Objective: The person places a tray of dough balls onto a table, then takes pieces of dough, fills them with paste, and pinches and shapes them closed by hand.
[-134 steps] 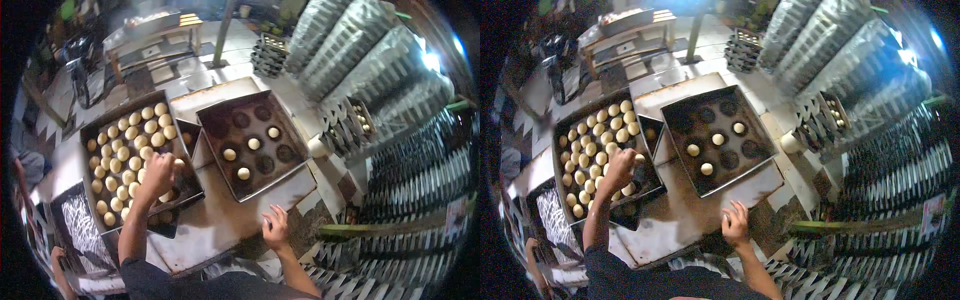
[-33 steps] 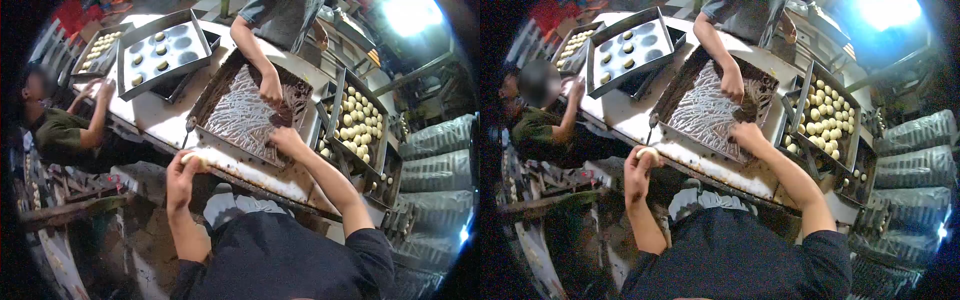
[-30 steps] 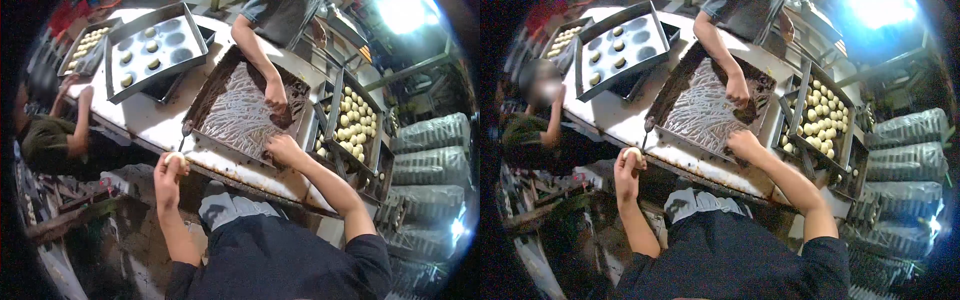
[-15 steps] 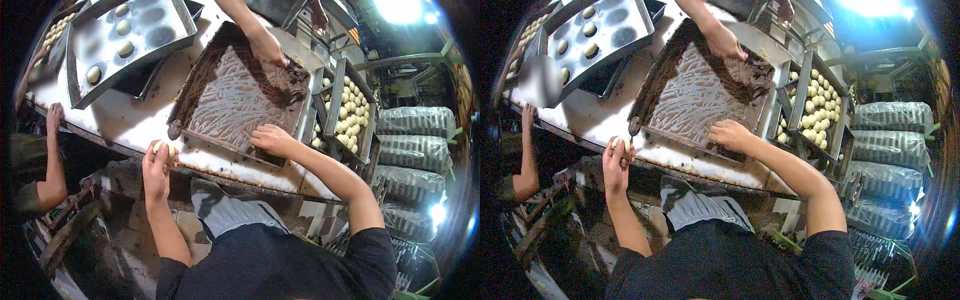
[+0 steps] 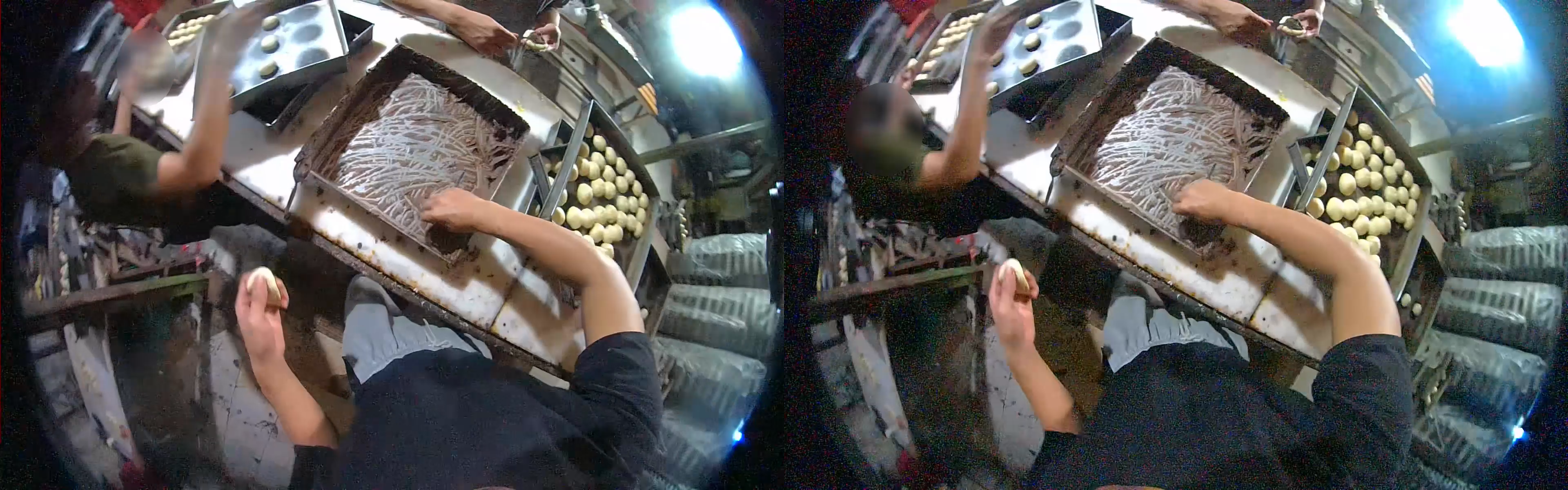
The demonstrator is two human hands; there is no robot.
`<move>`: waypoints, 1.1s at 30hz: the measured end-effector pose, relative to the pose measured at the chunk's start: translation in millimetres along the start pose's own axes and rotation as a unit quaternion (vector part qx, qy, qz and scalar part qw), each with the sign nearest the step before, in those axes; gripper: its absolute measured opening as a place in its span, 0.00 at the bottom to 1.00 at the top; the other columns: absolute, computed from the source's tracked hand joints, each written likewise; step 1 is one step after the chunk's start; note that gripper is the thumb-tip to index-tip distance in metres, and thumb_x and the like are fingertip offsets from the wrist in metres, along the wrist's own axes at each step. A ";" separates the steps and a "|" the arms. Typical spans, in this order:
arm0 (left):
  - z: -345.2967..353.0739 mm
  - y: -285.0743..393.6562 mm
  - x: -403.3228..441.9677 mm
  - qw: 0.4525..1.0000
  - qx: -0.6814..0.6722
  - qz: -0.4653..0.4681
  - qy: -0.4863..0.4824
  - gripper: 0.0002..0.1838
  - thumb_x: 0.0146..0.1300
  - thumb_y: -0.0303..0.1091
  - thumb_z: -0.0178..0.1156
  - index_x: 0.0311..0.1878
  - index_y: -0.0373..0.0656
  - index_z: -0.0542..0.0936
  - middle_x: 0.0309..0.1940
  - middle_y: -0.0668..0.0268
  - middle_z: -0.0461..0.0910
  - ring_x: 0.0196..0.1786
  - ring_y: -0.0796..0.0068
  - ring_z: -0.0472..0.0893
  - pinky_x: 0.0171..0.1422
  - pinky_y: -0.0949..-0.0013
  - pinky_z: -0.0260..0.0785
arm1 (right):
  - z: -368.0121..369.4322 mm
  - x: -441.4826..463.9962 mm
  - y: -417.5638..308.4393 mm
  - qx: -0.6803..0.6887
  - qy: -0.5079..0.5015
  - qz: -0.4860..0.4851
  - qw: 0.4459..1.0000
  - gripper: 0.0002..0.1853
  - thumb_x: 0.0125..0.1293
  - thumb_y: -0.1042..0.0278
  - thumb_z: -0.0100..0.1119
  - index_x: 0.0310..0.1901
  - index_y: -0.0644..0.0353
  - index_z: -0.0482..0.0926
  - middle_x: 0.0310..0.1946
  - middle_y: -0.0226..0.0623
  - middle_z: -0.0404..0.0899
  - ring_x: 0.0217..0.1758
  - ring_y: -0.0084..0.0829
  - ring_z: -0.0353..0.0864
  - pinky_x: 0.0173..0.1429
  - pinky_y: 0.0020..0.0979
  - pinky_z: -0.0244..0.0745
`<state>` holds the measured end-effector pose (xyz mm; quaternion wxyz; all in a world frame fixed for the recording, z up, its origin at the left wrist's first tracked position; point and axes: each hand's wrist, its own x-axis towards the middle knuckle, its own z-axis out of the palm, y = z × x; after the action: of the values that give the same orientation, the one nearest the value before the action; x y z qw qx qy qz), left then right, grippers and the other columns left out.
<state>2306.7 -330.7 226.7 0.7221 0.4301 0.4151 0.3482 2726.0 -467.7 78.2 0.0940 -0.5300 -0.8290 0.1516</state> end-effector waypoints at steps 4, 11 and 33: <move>-23.2 -39.9 -86.0 0.994 -0.015 -0.013 0.104 0.10 0.78 0.38 0.57 0.50 0.40 0.77 0.37 0.64 0.80 0.36 0.76 0.79 0.36 0.72 0.68 | -20.4 0.3 -13.1 -0.070 -0.220 0.021 0.973 0.06 0.60 0.70 0.60 0.39 0.57 0.80 0.39 0.40 0.82 0.42 0.46 0.86 0.42 0.47 0.83; -4.8 -62.1 -137.7 0.984 -0.023 -0.035 0.172 0.14 0.77 0.40 0.58 0.52 0.38 0.76 0.37 0.62 0.82 0.35 0.75 0.80 0.37 0.72 0.70 | -1.5 1.2 -11.1 -0.155 -0.085 0.011 0.984 0.04 0.59 0.66 0.59 0.33 0.53 0.83 0.33 0.35 0.82 0.45 0.39 0.84 0.50 0.41 0.79; 62.0 -52.7 92.7 0.912 0.134 -0.230 -0.312 0.09 0.75 0.33 0.58 0.51 0.37 0.79 0.34 0.68 0.83 0.35 0.81 0.79 0.44 0.73 0.71 | -24.4 -3.8 -1.6 -0.224 -0.181 0.288 0.913 0.07 0.63 0.65 0.59 0.30 0.44 0.86 0.30 0.31 0.87 0.41 0.33 0.87 0.51 0.37 0.72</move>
<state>2408.4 -292.0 168.6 0.8103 0.5025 0.2991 -0.0384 2734.0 -468.1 101.6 -0.2269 -0.7166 -0.6551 0.0760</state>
